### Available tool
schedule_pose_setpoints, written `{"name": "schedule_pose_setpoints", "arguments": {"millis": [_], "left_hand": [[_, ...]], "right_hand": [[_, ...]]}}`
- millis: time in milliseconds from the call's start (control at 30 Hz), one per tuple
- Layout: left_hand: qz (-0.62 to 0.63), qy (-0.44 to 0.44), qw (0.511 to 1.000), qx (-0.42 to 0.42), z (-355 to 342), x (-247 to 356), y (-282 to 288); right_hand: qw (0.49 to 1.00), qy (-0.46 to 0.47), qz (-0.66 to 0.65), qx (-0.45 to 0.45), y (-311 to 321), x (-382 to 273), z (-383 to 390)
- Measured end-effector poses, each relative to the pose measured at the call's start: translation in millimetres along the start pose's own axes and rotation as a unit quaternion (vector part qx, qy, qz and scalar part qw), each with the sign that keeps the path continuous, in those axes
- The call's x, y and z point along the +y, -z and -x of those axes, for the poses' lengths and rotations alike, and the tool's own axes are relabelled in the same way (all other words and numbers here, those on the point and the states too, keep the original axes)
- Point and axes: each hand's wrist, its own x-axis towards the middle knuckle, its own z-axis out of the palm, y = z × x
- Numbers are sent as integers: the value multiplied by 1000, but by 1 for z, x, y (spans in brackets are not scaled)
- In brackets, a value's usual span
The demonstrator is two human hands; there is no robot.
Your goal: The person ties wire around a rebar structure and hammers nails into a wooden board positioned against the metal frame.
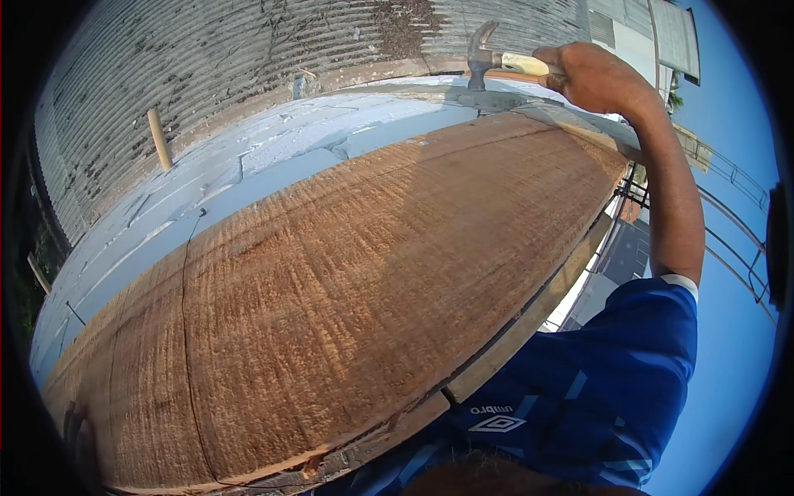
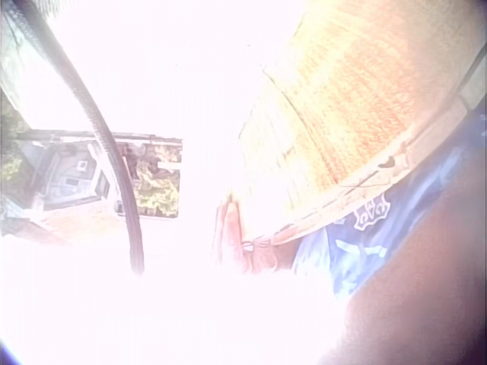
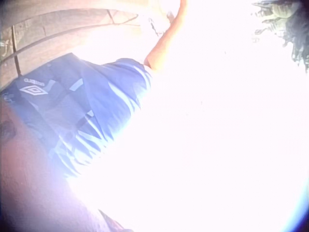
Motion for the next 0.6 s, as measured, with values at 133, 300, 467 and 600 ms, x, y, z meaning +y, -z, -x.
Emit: {"name": "schedule_pose_setpoints", "arguments": {"millis": [133, 300, 467, 600], "left_hand": [[-2, 7, 1000, -2, 2, -1, 1], [-1, 8, 1000, -1, 2, -2, 1], [-9, 3, 1000, 2, -2, 0, 3], [-11, 1, 1000, 0, -4, 0, 3]], "right_hand": [[995, -58, -53, 53, -4, -3, -1], [993, -66, -50, 81, -10, 2, -6], [998, -42, -28, 37, -12, 5, -1], [996, -60, -29, 58, -9, -1, 6]]}}
